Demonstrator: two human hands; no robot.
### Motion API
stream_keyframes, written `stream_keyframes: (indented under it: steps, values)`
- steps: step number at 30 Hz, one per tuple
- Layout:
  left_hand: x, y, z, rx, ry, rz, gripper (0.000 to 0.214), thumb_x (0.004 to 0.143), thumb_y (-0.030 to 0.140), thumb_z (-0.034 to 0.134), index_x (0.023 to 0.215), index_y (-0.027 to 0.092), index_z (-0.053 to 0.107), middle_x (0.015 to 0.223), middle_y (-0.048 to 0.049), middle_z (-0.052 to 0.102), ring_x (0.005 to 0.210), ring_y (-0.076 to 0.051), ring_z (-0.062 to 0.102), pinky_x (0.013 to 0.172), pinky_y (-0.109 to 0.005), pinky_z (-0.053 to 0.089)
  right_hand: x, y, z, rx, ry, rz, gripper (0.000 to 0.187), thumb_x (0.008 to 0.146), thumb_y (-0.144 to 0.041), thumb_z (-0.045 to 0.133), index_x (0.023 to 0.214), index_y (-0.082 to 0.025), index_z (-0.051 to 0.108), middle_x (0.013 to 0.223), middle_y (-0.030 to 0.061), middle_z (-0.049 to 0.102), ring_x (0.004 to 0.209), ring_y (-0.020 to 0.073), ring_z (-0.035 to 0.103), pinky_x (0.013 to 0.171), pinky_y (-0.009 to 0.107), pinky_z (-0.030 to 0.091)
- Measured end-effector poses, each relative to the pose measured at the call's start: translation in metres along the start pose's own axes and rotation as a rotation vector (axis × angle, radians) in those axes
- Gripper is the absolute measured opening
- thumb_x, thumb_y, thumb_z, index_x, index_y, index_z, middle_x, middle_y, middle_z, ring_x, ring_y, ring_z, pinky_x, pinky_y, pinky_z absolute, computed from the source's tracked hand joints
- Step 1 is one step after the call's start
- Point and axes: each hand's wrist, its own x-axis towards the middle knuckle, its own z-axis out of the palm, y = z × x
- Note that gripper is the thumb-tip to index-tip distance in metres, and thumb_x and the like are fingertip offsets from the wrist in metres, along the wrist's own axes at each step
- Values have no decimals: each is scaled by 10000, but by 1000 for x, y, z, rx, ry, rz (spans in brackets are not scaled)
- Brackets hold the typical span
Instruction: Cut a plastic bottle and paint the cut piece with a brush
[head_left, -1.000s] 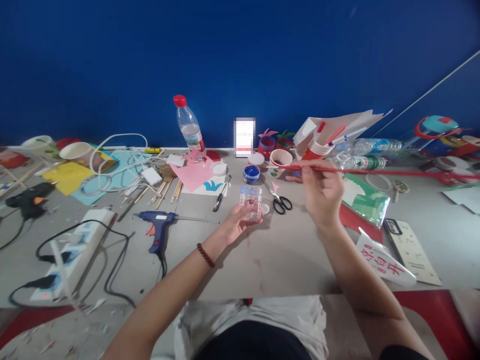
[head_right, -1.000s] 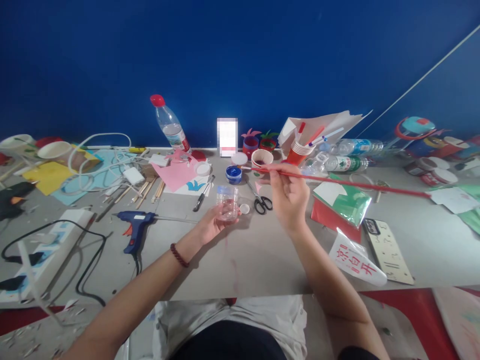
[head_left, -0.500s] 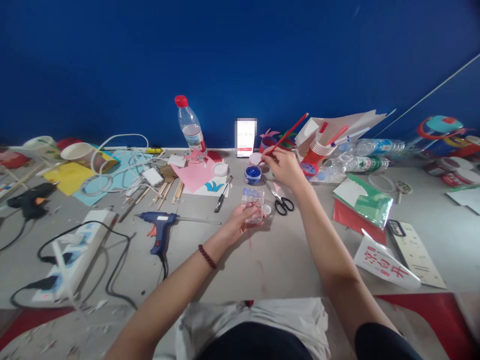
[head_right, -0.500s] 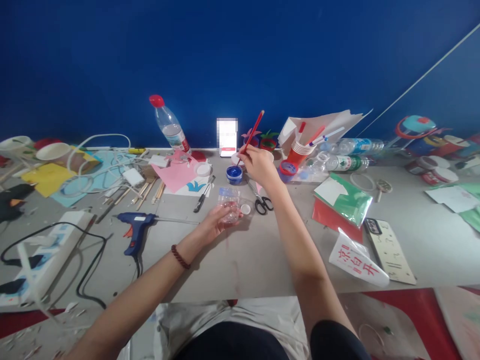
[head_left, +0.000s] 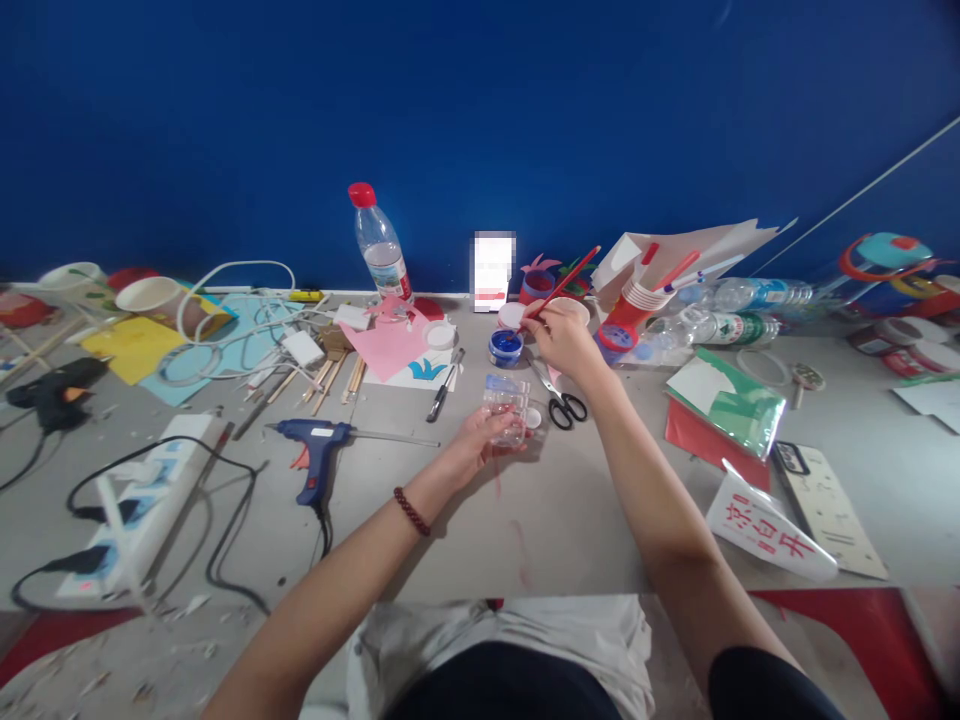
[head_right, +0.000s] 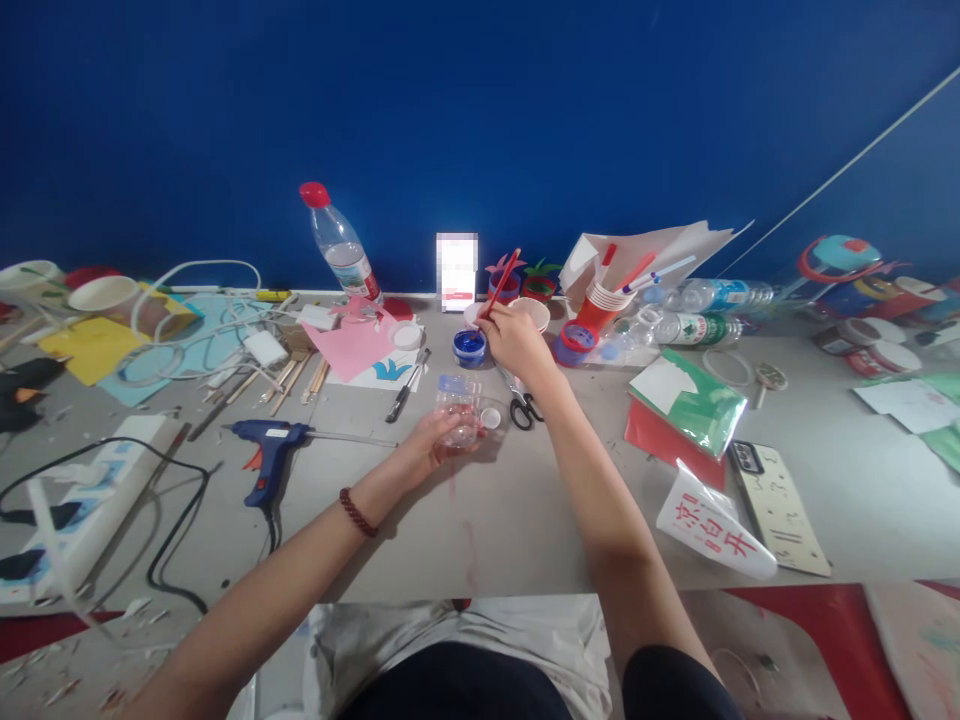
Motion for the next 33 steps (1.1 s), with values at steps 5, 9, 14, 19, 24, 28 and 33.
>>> stream_keyframes:
  steps: [5,9,14,19,24,28,33]
  values:
    - [-4,4,4,2,-6,0,424,736,346,834,1033,140,611,912,-80,736,855,-221,730,726,-323,589,-1,0,-4,12,21,-9,216,915,-193,541,737,-209,662,899,85,729,800,241,649,798,399,516]
    - [-4,6,5,-7,2,-7,411,727,336,841,1014,140,623,898,-79,733,835,-214,727,691,-302,583,-2,2,-1,31,73,-24,218,928,-223,511,793,-212,682,930,84,740,836,241,656,818,401,518]
    - [-3,5,4,-14,-4,-5,386,736,325,833,1004,133,632,923,-99,735,866,-235,723,744,-353,584,-2,3,5,23,107,-27,210,927,-234,521,806,-205,691,926,94,748,838,240,661,826,390,514]
    - [-3,4,4,-29,-9,12,399,730,327,838,1013,133,635,919,-95,738,854,-229,723,740,-346,583,-3,-1,2,18,115,-3,223,919,-254,537,749,-205,673,903,92,743,793,236,655,746,380,519]
    - [-4,5,4,-24,-15,3,366,742,321,829,999,133,648,908,-88,738,852,-224,721,752,-343,576,-3,-2,1,44,136,29,209,932,-285,540,810,-201,689,894,85,735,741,218,643,707,372,520]
    - [-2,2,3,-34,-26,21,337,771,323,804,1009,138,655,932,-104,745,875,-239,718,783,-374,571,-4,1,6,44,147,0,222,943,-307,543,819,-203,695,909,94,740,793,233,660,758,384,525]
    - [0,-2,0,-37,-29,19,354,760,326,815,1015,137,660,955,-115,749,890,-249,720,807,-398,574,-5,0,10,60,122,31,284,957,-381,523,804,-207,687,907,114,732,768,257,661,721,407,521]
